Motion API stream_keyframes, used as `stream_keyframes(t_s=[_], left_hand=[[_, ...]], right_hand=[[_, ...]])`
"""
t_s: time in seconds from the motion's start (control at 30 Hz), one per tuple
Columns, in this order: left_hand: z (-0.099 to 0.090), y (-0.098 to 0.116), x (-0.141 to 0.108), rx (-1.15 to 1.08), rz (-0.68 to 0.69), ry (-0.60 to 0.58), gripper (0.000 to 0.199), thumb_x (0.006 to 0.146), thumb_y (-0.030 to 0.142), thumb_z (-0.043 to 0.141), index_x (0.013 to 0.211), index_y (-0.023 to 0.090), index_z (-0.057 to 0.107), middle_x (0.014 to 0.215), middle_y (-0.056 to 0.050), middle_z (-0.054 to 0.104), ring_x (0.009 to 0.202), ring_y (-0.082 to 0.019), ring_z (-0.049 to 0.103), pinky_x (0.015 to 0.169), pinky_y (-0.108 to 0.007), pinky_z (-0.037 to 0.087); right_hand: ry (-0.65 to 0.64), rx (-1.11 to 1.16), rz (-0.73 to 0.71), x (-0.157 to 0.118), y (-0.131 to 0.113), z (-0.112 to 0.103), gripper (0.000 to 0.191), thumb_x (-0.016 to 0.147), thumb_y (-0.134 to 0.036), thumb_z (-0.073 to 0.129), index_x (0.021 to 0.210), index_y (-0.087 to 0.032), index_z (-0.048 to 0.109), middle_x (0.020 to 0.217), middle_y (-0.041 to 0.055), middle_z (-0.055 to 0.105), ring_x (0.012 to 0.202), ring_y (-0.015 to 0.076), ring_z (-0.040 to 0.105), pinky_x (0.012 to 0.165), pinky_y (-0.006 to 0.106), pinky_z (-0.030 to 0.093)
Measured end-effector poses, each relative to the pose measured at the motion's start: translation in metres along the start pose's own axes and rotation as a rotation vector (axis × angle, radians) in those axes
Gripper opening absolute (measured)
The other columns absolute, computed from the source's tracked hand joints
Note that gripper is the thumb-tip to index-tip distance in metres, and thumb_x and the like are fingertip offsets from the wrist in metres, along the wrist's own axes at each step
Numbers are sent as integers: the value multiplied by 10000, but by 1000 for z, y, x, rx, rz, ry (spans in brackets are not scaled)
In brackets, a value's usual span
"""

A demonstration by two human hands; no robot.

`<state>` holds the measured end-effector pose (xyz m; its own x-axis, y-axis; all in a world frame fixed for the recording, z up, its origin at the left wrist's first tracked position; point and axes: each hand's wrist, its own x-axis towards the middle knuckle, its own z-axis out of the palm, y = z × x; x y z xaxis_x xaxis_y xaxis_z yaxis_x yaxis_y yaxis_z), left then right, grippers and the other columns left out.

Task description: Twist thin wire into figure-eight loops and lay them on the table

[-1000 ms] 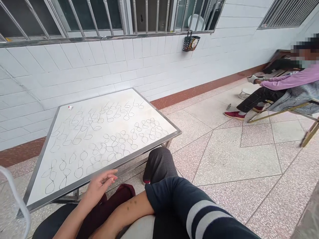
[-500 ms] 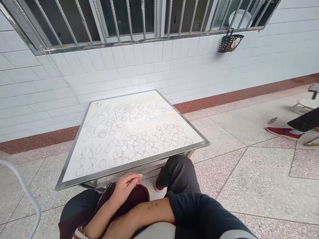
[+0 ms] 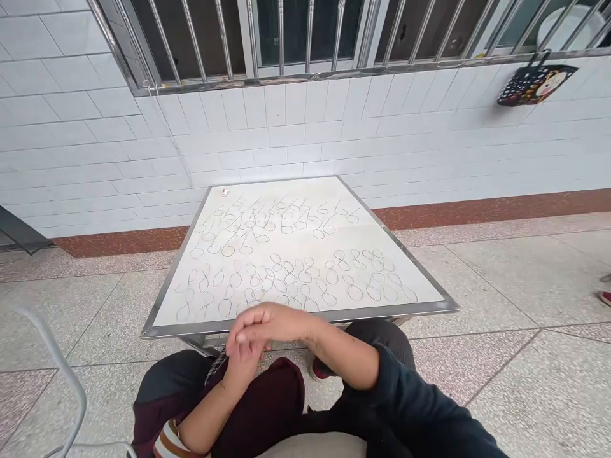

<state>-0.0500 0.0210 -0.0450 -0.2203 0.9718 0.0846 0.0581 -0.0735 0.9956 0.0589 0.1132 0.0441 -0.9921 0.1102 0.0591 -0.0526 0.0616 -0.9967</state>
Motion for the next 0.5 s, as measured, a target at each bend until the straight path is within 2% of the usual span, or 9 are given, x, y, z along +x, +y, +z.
stream_keyframes(t_s=[0.07,0.13,0.2,0.27,0.37,0.5], left_hand=[[1,0,0,-8,-52,-5,313,868,408,562,1051,178,671,994,-109,716,573,-122,593,440,-219,444],[4,1,-1,-18,-98,-11,293,869,383,564,1061,183,658,1081,-114,687,588,-112,588,424,-202,417],[5,2,-1,-21,-101,-9,271,870,364,563,1054,187,658,1129,-114,660,604,-107,585,430,-199,418],[4,4,-1,-14,-74,-8,260,880,361,554,1052,199,662,1144,-107,642,623,-108,582,435,-200,422],[0,6,-3,13,-6,-10,257,895,365,540,1060,218,672,1109,-93,628,681,-124,589,463,-204,444],[-5,9,-6,25,48,-18,249,908,346,531,1073,235,682,1070,-83,618,736,-140,592,524,-221,475]], right_hand=[[437,-214,79,14,-9,-48,254,953,-332,456,1036,-180,641,1022,59,686,787,107,651,654,204,500],[762,-537,300,36,-3,-90,227,950,-273,430,1025,-206,634,1049,36,675,830,111,638,643,196,476],[819,-635,402,59,10,-121,243,944,-225,410,1035,-189,632,1011,64,670,848,150,626,633,227,461],[816,-708,455,79,26,-141,217,929,-198,437,1005,-181,640,1046,79,651,866,168,611,642,242,449],[803,-809,510,98,45,-156,184,923,-203,481,1039,-183,623,1148,92,602,931,178,586,677,246,439],[776,-911,583,111,63,-164,184,938,-255,490,1074,-189,596,1146,89,582,954,183,568,674,249,429]])
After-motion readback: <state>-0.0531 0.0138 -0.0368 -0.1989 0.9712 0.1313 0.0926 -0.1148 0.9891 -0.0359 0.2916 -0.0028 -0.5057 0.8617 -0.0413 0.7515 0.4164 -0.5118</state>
